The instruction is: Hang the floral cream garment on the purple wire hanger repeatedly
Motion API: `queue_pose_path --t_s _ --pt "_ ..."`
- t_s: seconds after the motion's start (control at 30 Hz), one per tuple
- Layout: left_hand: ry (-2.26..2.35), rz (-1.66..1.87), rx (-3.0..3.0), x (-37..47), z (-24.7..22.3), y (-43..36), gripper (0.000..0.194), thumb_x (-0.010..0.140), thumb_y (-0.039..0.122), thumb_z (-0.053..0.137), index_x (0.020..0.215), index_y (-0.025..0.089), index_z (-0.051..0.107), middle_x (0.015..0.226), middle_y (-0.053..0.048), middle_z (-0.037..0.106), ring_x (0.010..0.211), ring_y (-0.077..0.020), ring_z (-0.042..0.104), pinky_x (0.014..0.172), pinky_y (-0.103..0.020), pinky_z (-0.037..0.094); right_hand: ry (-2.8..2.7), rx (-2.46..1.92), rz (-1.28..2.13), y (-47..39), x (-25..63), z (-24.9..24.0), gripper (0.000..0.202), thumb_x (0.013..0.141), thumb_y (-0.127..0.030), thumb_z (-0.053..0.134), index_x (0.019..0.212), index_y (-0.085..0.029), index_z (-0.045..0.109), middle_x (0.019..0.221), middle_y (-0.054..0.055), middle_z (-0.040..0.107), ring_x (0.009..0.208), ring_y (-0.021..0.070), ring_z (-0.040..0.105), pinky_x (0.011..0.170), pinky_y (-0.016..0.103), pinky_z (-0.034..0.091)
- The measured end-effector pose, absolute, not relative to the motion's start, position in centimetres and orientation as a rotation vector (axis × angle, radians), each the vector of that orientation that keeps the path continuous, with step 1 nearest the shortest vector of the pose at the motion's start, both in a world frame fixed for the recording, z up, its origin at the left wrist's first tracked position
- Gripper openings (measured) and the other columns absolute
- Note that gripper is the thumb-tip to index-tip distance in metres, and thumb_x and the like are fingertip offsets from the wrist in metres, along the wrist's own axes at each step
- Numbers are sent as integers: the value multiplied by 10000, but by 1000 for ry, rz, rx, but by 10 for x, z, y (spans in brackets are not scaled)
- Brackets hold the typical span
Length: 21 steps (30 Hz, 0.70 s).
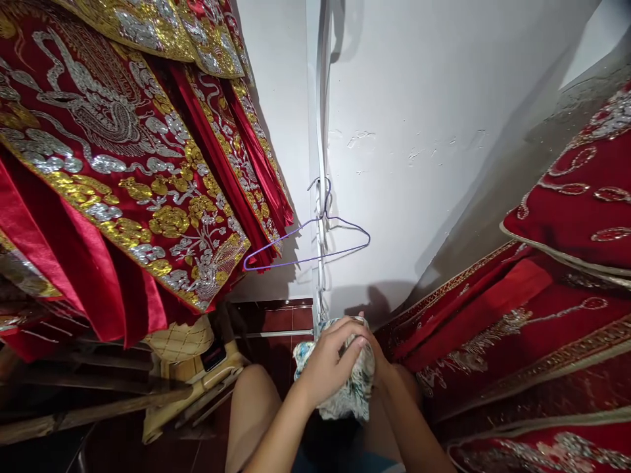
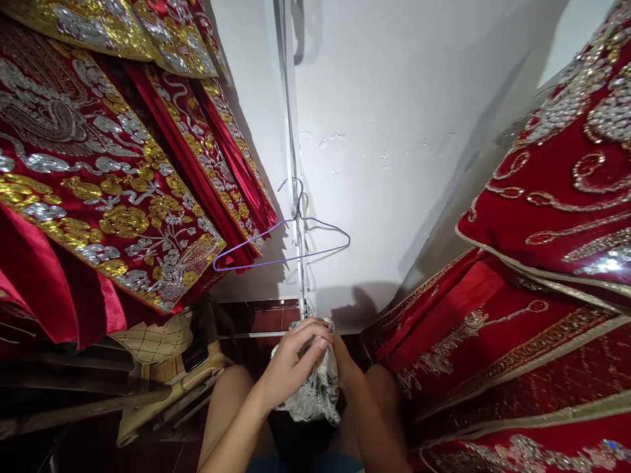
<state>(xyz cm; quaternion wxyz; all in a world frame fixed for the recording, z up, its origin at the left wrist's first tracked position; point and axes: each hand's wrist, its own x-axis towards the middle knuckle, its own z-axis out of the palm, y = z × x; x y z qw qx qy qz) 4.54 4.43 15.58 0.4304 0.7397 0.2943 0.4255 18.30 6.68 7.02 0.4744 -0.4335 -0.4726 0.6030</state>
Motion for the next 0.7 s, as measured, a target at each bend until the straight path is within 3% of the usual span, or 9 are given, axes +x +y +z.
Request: queue_pose_path --t_s 0.1,0.17,0.23,0.33,0.43,0.57,0.63,0.7 --pt "981 1188 1752 26 140 57 230 1004 337 484 936 190 647 937 -68 637 933 -202 600 869 -306 444 -1049 -940 1857 61 172 83 799 821 -873 290 977 -211 710 877 110 710 989 324 664 909 470 518" --pt "1071 1239 1618 12 127 65 242 988 398 511 994 188 631 987 -78 643 960 -212 601 887 -314 447 -1121 -858 2008 61 170 91 663 807 -790 510 991 -188 715 913 101 722 965 297 670 887 426 520" --pt "1017 1174 1518 -4 116 67 343 973 454 522 1206 207 570 1130 -95 630 1031 -222 598 929 -330 447 -1311 -869 1962 65 172 101 440 713 -567 780 918 -183 720 865 57 721 885 257 667 844 371 519" --pt "862 834 1562 -30 107 62 488 968 515 493 1351 213 511 1203 -95 626 1065 -236 590 974 -353 441 -1476 -992 1717 80 178 121 307 606 -355 871 790 -180 698 750 3 683 729 205 629 709 314 509" --pt "953 456 1745 -56 102 55 407 904 534 568 1020 158 676 931 -49 677 894 -234 593 861 -325 477 -1544 -1030 1405 101 185 149 218 670 -345 800 728 -184 666 724 2 651 679 186 594 629 285 474" --pt "1257 333 1948 -93 105 56 328 883 451 574 783 150 658 748 -18 651 731 -200 560 729 -283 465 -1572 -1096 853 138 193 179 122 795 -307 645 788 -190 680 778 20 660 750 196 605 671 278 468" --pt "1310 393 2000 -110 115 60 352 910 447 533 756 157 660 719 -16 658 703 -195 569 758 -291 474 -1471 -1114 668 162 193 178 206 799 -320 620 942 -195 700 902 38 692 843 211 622 741 290 482" --pt "1347 474 2068 -122 131 64 406 945 468 486 745 169 676 726 -24 685 714 -201 603 903 -350 468 -1408 -1125 707 187 190 167 309 804 -388 602 1025 -192 692 939 47 697 860 213 625 774 306 490"
